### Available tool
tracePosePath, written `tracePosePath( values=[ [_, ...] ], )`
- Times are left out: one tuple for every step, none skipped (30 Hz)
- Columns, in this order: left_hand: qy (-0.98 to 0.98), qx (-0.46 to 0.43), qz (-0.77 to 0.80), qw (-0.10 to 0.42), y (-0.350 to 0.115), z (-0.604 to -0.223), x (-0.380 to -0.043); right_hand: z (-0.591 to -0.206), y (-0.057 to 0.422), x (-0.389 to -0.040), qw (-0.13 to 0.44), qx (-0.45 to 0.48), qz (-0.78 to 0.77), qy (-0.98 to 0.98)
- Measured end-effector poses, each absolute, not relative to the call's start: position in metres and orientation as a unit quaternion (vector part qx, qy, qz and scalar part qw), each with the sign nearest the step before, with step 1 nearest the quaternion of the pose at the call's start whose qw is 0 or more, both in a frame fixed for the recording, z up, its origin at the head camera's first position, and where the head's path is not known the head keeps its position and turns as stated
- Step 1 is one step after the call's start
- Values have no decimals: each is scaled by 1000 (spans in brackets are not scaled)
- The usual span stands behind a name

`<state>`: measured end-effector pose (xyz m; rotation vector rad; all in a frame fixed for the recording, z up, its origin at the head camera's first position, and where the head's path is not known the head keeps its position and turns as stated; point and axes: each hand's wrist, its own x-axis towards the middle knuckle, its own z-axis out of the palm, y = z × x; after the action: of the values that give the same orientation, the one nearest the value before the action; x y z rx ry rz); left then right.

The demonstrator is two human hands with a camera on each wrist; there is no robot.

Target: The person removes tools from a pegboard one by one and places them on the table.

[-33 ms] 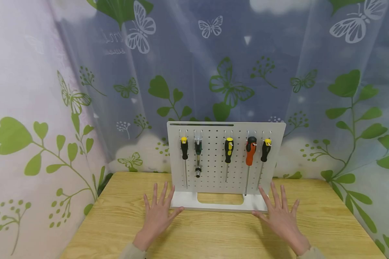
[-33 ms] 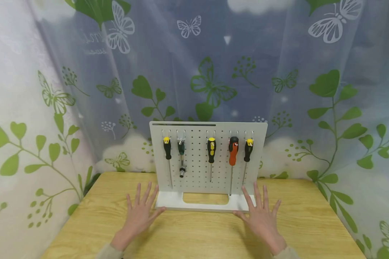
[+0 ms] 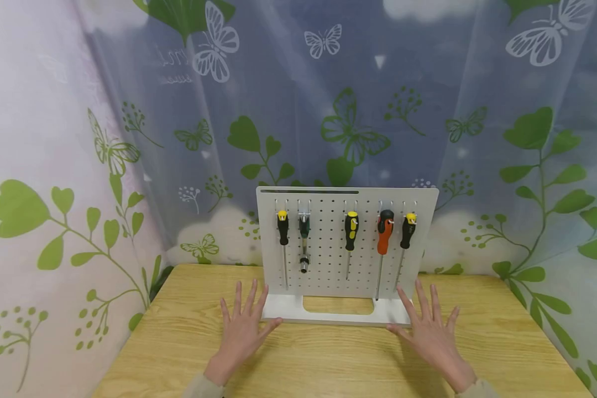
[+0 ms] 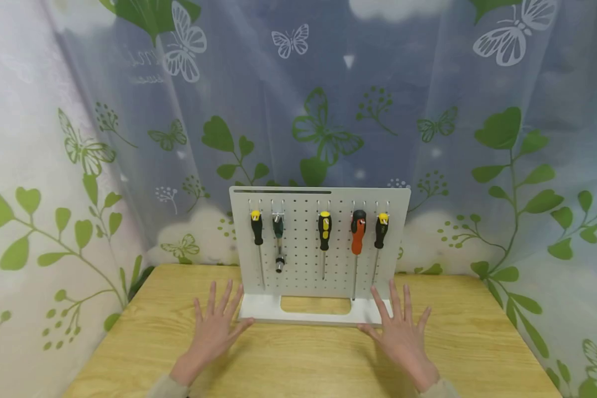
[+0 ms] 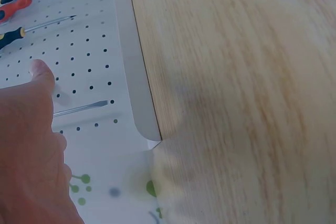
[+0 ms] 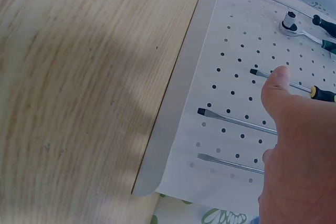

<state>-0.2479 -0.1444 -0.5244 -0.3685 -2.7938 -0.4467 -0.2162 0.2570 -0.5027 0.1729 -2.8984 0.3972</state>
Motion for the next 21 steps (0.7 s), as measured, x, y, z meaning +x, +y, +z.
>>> tracePosePath(
  values=[
    [-969,-129,-154,145,-144,-524,-248,-503,257,-216,102,58,137,-984],
    [-969,-129,-154,146,-144,-524,-248,-503,258,-216,100,57,138,-984],
    [-968,-129,-155,147,-145,-524,-248,-503,258,-216,98,57,140,-984],
    [-968,-130,-155,148,-145,-524,-248,-503,258,-216,97,56,143,-983],
    [-967,-131,-157,151,-145,-524,-248,-503,258,-216,96,55,146,-983],
    [-967,-132,-157,153,-145,-524,-247,-503,259,-216,93,54,147,-983],
    [-966,-133,-160,155,-145,-524,-247,-503,259,-216,94,53,149,-983],
    [-965,-134,-162,156,-145,-524,-247,-503,259,-216,96,54,152,-982],
    [-965,-134,-164,155,-145,-524,-247,-504,259,-215,97,54,153,-982],
    [-965,-134,-166,156,-145,-524,-247,-504,260,-215,98,54,152,-982],
    [-964,-134,-167,156,-145,-524,-247,-505,260,-214,98,54,152,-982],
    [-964,-134,-167,156,-145,-524,-247,-505,260,-214,98,54,151,-982],
    [-965,-134,-167,155,-145,-524,-248,-505,261,-213,98,53,151,-982],
    [-965,-133,-167,153,-145,-524,-248,-505,261,-213,96,52,149,-983],
    [-965,-133,-167,150,-145,-524,-248,-506,261,-212,95,52,146,-983],
    [-965,-134,-168,148,-145,-524,-248,-506,262,-211,94,52,146,-983],
    [-966,-134,-168,145,-145,-524,-248,-506,262,-211,93,52,146,-984],
    [-966,-134,-170,141,-145,-523,-248,-507,262,-210,92,52,146,-984],
    [-966,-134,-172,139,-144,-523,-248,-507,262,-210,92,53,147,-983],
    [-966,-133,-175,137,-144,-522,-249,-507,263,-210,92,54,147,-983],
    [-966,-132,-177,136,-144,-522,-250,-507,263,-211,92,55,149,-983]
  ],
)
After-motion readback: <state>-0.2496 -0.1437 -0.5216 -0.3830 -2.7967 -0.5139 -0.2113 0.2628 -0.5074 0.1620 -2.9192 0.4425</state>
